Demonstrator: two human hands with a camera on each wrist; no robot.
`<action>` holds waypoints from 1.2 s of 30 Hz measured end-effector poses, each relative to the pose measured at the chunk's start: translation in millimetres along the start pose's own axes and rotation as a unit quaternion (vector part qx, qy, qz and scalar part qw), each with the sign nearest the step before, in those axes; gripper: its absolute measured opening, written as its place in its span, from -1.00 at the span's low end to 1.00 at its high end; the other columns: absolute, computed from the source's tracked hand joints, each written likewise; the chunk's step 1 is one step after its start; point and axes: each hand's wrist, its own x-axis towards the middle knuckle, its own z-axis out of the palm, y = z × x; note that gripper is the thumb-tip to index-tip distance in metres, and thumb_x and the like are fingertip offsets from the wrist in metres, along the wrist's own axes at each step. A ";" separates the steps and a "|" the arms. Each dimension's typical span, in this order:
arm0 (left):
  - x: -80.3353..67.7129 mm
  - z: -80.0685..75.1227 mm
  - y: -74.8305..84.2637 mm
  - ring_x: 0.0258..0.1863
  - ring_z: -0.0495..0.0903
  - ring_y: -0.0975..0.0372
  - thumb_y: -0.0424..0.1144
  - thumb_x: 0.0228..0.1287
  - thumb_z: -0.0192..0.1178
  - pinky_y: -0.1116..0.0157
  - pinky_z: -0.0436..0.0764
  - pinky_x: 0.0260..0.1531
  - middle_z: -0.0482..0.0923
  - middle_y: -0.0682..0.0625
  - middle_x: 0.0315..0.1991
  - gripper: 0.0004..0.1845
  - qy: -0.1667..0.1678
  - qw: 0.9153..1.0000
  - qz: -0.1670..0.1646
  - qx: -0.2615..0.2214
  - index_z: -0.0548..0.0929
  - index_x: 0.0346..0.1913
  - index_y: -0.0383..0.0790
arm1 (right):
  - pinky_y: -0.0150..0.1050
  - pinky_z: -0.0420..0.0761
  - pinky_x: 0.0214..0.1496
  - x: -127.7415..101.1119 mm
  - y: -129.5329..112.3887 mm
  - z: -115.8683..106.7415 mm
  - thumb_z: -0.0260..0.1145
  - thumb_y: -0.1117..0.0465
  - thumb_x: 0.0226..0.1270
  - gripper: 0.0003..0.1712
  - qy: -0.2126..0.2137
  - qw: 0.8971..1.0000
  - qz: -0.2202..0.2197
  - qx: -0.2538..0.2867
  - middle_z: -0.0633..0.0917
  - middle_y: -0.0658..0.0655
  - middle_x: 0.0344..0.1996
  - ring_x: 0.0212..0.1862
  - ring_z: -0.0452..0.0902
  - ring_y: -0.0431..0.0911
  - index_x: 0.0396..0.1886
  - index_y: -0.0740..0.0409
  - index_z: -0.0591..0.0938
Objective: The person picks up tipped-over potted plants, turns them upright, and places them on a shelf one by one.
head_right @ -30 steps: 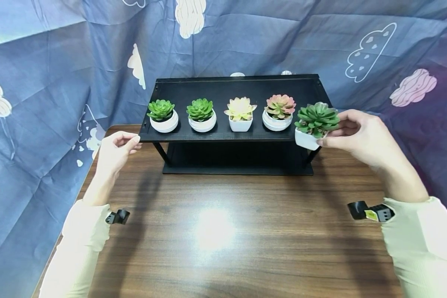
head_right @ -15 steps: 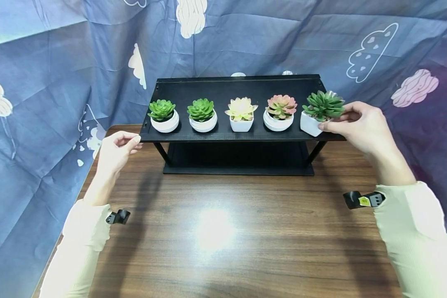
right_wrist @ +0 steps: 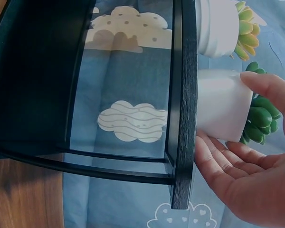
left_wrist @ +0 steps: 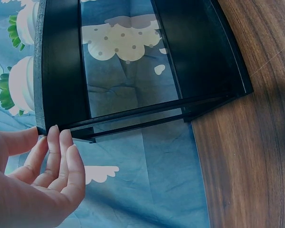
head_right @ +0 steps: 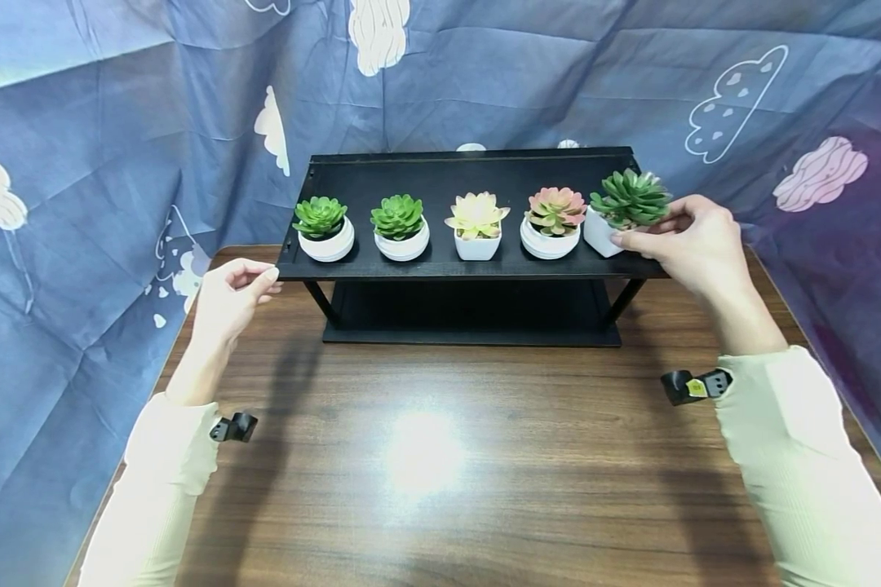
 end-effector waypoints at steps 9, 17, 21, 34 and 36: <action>-0.3 -0.4 1.0 -0.60 0.55 0.47 -0.40 0.18 0.18 0.54 0.50 -0.52 0.55 0.16 -0.59 -0.79 0.000 1.000 -0.002 0.003 0.58 -0.22 -0.55 | -0.53 0.36 -0.56 -0.8 -0.9 1.6 0.50 -0.05 -0.12 -0.45 0.007 0.998 -0.004 -0.061 0.48 -0.42 -0.67 -0.56 0.41 -0.50 -0.25 0.04 0.40; 0.0 -0.3 1.4 -0.60 0.54 0.48 -0.40 0.18 0.18 0.55 0.49 -0.52 0.58 0.11 -0.56 -0.79 -0.002 1.000 -0.006 0.003 0.58 -0.21 -0.54 | -0.50 0.33 -0.53 -0.1 -0.3 1.7 0.48 -0.13 -0.13 -0.36 0.008 0.995 -0.008 -0.104 0.45 -0.41 -0.66 -0.54 0.35 -0.49 -0.21 0.14 0.40; -2.0 -1.0 7.3 -0.62 0.53 0.49 -0.43 0.18 0.16 0.56 0.48 -0.53 0.58 0.06 -0.56 -0.80 -0.004 1.000 -0.015 -0.005 0.58 -0.22 -0.56 | -0.50 0.31 -0.55 -1.8 -0.1 2.0 0.46 -0.12 -0.10 -0.47 0.023 0.995 -0.012 -0.101 0.44 -0.43 -0.70 -0.57 0.33 -0.48 -0.33 0.12 0.45; 0.4 -1.0 1.5 -0.60 0.55 0.47 -0.38 0.17 0.19 0.54 0.50 -0.52 0.57 0.13 -0.58 -0.79 0.003 1.000 -0.006 -0.001 0.59 -0.21 -0.53 | -0.56 0.31 -0.54 -2.8 4.5 -0.1 0.46 0.02 -0.04 -0.75 0.015 0.997 -0.037 -0.061 0.47 -0.46 -0.72 -0.57 0.37 -0.50 -0.52 -0.10 0.52; 0.7 -0.8 0.4 -0.60 0.55 0.47 -0.39 0.17 0.19 0.54 0.50 -0.52 0.57 0.11 -0.57 -0.79 0.004 1.000 -0.004 0.000 0.58 -0.22 -0.53 | -0.57 0.31 -0.54 -3.2 5.0 -0.5 0.46 0.04 -0.03 -0.77 0.011 0.998 -0.039 -0.052 0.49 -0.45 -0.72 -0.58 0.38 -0.50 -0.53 -0.13 0.53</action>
